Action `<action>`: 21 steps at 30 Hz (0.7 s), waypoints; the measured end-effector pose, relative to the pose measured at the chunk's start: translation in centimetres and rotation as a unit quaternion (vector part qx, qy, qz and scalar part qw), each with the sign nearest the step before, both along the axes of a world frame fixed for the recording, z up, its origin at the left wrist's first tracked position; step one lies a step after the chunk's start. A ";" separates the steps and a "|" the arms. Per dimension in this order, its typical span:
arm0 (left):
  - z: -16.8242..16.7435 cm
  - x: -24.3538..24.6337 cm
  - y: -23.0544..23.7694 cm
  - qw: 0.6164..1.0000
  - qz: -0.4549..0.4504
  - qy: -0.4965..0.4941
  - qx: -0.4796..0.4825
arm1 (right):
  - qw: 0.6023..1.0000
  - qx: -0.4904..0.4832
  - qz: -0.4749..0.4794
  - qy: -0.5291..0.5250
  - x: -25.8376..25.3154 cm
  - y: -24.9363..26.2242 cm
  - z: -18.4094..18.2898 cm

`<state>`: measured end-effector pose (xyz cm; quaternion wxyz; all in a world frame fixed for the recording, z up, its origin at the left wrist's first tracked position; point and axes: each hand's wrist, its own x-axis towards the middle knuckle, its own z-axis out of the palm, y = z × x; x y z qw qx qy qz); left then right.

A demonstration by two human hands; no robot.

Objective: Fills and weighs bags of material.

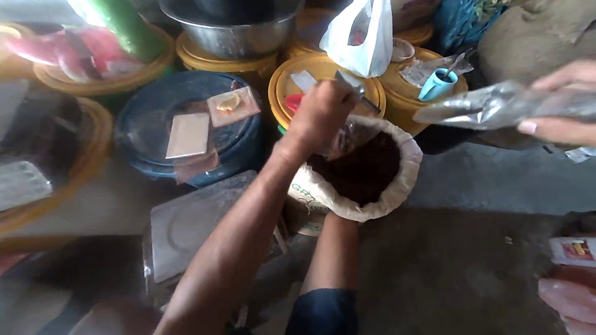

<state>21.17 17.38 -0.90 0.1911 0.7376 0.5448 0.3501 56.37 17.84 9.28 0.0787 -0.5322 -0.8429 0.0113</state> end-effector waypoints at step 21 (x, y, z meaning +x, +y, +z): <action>8.6 -5.8 -0.1 0.998 0.058 -0.015 0.010 | 0.983 -0.182 -0.023 0.007 -8.0 -0.4 -20.6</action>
